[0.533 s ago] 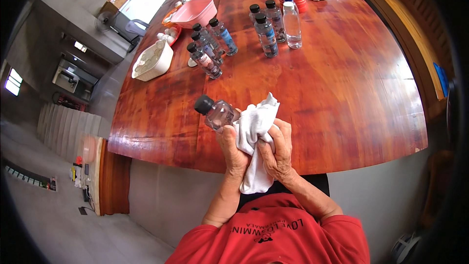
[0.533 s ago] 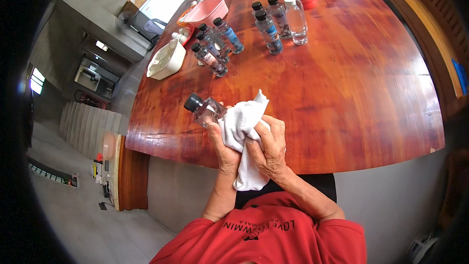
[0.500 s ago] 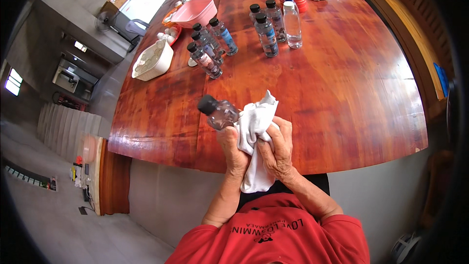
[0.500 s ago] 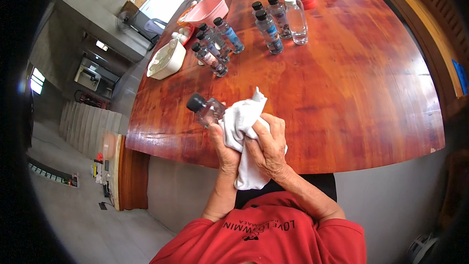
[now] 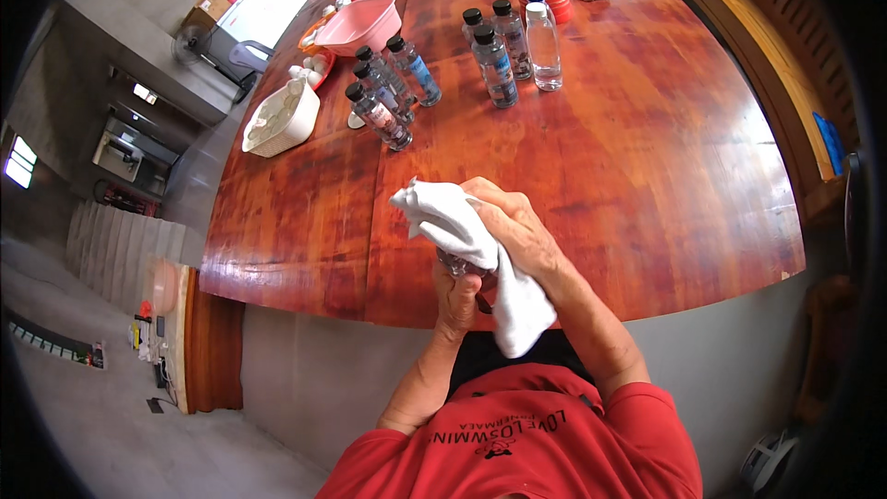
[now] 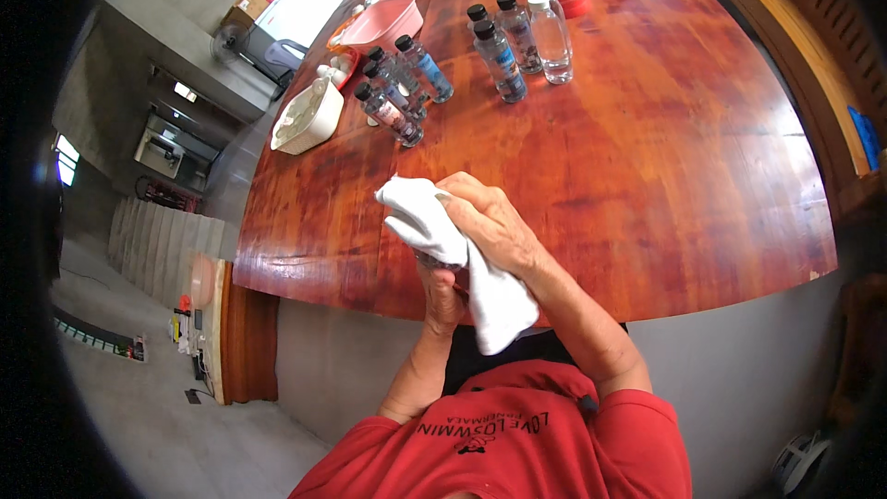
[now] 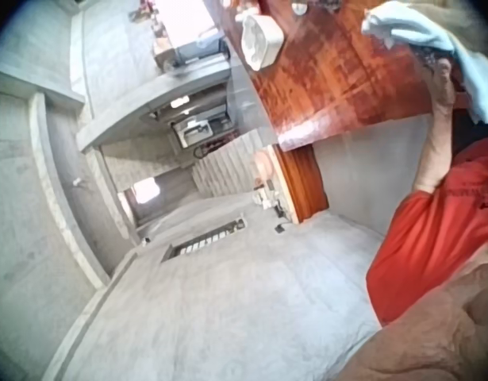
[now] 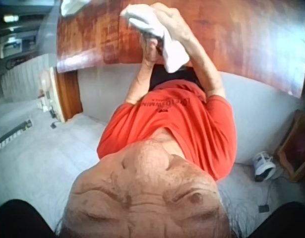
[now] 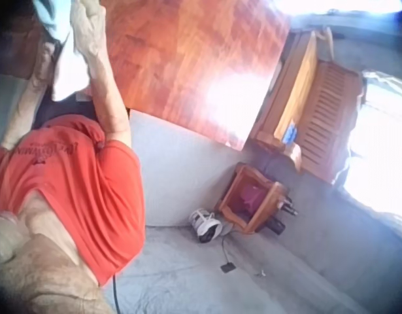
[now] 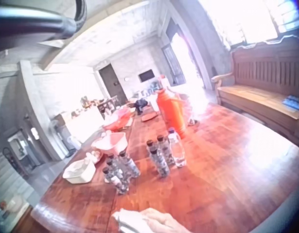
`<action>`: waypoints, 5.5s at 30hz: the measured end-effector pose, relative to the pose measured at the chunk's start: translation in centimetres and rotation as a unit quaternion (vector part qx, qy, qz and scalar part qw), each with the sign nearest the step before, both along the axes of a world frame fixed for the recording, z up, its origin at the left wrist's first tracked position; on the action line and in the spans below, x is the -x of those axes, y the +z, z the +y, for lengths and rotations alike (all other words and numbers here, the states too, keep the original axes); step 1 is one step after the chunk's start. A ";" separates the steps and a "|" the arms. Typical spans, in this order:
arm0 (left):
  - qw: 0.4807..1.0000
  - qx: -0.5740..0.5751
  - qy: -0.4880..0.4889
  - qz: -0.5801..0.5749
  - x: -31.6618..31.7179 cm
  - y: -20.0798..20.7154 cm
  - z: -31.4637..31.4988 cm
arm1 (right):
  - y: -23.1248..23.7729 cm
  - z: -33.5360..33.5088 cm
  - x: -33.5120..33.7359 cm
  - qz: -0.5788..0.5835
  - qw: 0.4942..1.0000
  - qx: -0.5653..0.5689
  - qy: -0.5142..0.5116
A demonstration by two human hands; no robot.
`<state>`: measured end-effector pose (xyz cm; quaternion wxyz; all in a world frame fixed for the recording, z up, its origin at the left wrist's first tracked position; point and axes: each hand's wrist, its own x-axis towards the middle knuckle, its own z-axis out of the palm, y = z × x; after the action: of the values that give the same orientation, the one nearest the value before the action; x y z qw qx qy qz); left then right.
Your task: The person wipes several plastic bottles with a white cloth on a wooden table. They handle the bottles one by one, wiping the exterior surfaces and caps before placing them back on the table.
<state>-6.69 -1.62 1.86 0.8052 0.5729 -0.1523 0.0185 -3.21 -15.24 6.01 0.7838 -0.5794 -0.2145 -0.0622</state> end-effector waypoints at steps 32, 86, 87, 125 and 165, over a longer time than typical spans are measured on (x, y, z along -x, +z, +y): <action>0.986 0.167 0.023 0.008 -4.0 2.4 0.9 | -4.5 3.8 7.4 0.386 0.868 -0.305 0.071; 1.000 -0.011 -0.006 -0.009 -3.2 -4.5 -0.9 | -2.1 1.3 4.4 0.095 0.958 -0.225 -0.153; 0.986 -0.070 0.024 -0.152 -2.9 -4.0 -1.1 | -2.5 0.8 4.6 0.121 0.951 -0.255 -0.126; 0.954 -0.247 0.072 -0.155 -1.1 -4.7 -2.1 | 2.0 -2.4 3.1 0.009 0.966 -0.096 -0.240; 0.895 -0.366 -0.104 -0.230 -1.0 -3.5 -1.5 | 7.1 -6.6 1.7 -0.037 0.836 0.533 0.121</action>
<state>-5.64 -3.17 -1.60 0.4780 0.7877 -0.3885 0.0088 -4.92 -21.80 13.06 0.3461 -0.8745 -0.3114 0.1360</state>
